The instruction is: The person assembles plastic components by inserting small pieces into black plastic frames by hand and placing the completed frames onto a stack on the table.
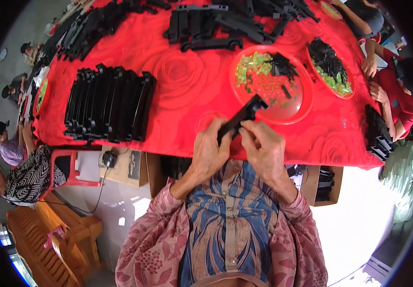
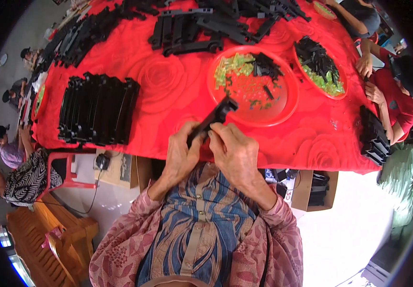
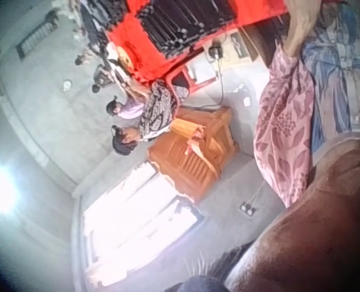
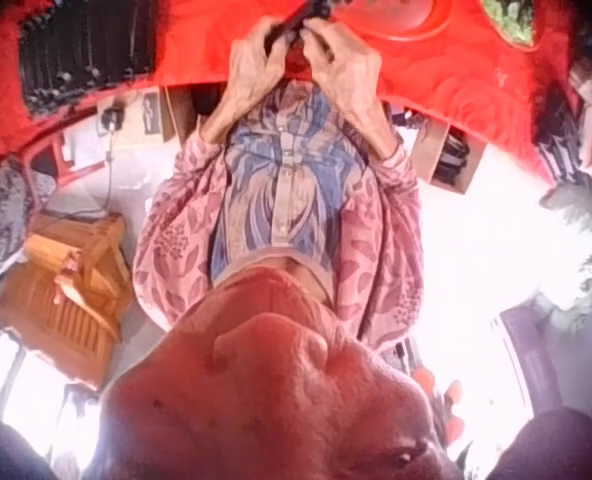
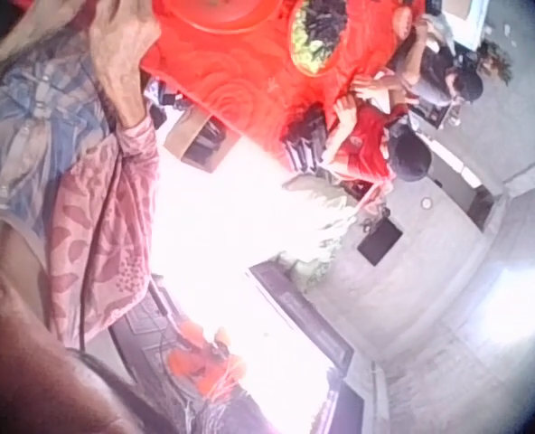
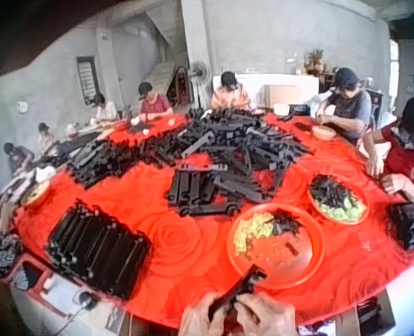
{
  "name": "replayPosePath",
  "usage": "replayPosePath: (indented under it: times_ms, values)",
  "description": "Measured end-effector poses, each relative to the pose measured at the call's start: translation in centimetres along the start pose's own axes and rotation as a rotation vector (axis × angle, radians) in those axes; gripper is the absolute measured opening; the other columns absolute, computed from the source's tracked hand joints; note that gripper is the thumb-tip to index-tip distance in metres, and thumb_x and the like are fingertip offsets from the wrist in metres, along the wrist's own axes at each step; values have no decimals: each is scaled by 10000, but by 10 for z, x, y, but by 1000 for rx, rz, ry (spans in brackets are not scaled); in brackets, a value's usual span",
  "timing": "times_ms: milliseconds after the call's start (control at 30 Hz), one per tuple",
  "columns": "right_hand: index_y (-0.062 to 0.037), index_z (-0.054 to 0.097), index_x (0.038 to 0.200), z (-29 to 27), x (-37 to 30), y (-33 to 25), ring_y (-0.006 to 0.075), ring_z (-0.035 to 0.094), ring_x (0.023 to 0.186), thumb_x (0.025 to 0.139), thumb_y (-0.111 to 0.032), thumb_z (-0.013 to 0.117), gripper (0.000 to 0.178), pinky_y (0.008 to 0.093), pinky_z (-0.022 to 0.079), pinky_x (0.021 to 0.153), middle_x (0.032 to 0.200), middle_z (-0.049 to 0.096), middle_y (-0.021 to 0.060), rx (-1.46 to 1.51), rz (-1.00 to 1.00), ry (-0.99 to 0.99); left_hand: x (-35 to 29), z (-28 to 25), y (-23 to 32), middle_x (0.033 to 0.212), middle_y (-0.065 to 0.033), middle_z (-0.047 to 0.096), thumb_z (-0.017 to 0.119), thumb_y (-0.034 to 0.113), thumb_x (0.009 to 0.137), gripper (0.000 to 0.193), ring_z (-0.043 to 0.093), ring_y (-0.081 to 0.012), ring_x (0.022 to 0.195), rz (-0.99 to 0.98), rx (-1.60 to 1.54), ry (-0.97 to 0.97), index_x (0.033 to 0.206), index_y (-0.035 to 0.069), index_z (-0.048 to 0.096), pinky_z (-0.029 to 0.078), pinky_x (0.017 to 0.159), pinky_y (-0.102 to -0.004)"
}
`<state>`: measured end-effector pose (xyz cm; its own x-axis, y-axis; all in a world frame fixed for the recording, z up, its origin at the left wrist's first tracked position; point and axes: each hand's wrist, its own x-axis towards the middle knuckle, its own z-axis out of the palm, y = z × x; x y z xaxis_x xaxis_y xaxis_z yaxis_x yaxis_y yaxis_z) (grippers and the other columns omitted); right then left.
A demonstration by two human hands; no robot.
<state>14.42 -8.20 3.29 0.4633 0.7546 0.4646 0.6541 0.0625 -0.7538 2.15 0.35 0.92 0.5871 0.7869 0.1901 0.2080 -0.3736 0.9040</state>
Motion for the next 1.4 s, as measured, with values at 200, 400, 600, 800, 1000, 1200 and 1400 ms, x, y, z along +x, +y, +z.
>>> replayPosePath:
  times_ms: [200, 400, 600, 800, 1000, 1200, 1400]
  values:
    - [-19, 639, 929, -1, -10, 5, 334, 614, 568, 837, -52, 656, 100, 405, 466, 478, 678, 595, 153, -177, 6, 12, -13, 1, 7, 883, -251, 632, 562, 56, 903, 315, 663, -371, 825, -36, -97, -156, 1203, -27, 517, 496, 700, -402]
    - [1, 647, 935, -3, -12, 4, 376, 629, 616, 853, -43, 621, 97, 429, 463, 504, 704, 620, 200, -125, 135, -27, -19, 8, -12, 1144, -146, 618, 558, 144, 956, 431, 560, -166, 1070, -198, -449, -284, 1340, -28, 465, 441, 926, -310]
    - [-3, 647, 961, 1, -20, 5, 385, 638, 652, 851, -47, 616, 122, 440, 484, 538, 741, 634, 205, -70, 148, -68, -21, 11, -15, 1147, -102, 611, 523, 181, 993, 401, 548, -149, 1070, -256, -534, -217, 1338, -21, 488, 436, 926, -282]
    - [-10, 646, 966, 3, -22, 7, 379, 642, 649, 833, -51, 628, 141, 439, 486, 534, 754, 640, 203, -106, 106, -37, -26, 14, -18, 1094, -100, 639, 566, 175, 973, 412, 574, -138, 1019, -241, -504, -197, 1326, -24, 494, 461, 880, -274]
    - [9, 644, 935, 0, -25, 18, 284, 614, 547, 807, -15, 634, 130, 366, 451, 493, 694, 627, 176, 47, 242, -111, -27, 14, -23, 1072, -117, 651, 603, 176, 956, 409, 587, -151, 1006, -191, -444, -193, 1294, -35, 513, 474, 867, -292]
    - [28, 656, 871, -5, -22, 10, 196, 577, 507, 798, 1, 644, 79, 317, 424, 478, 642, 599, 161, 157, 314, -107, -26, 14, -22, 1072, -107, 648, 623, 168, 944, 400, 583, -149, 1013, -184, -458, -204, 1279, -29, 529, 472, 875, -293]
    - [34, 656, 897, 2, -21, 9, 183, 602, 536, 805, 22, 635, 95, 298, 450, 503, 654, 599, 160, 106, 217, -25, -25, 14, -25, 1086, -89, 641, 624, 156, 943, 389, 572, -140, 1026, -233, -523, -189, 1280, -19, 537, 464, 886, -282]
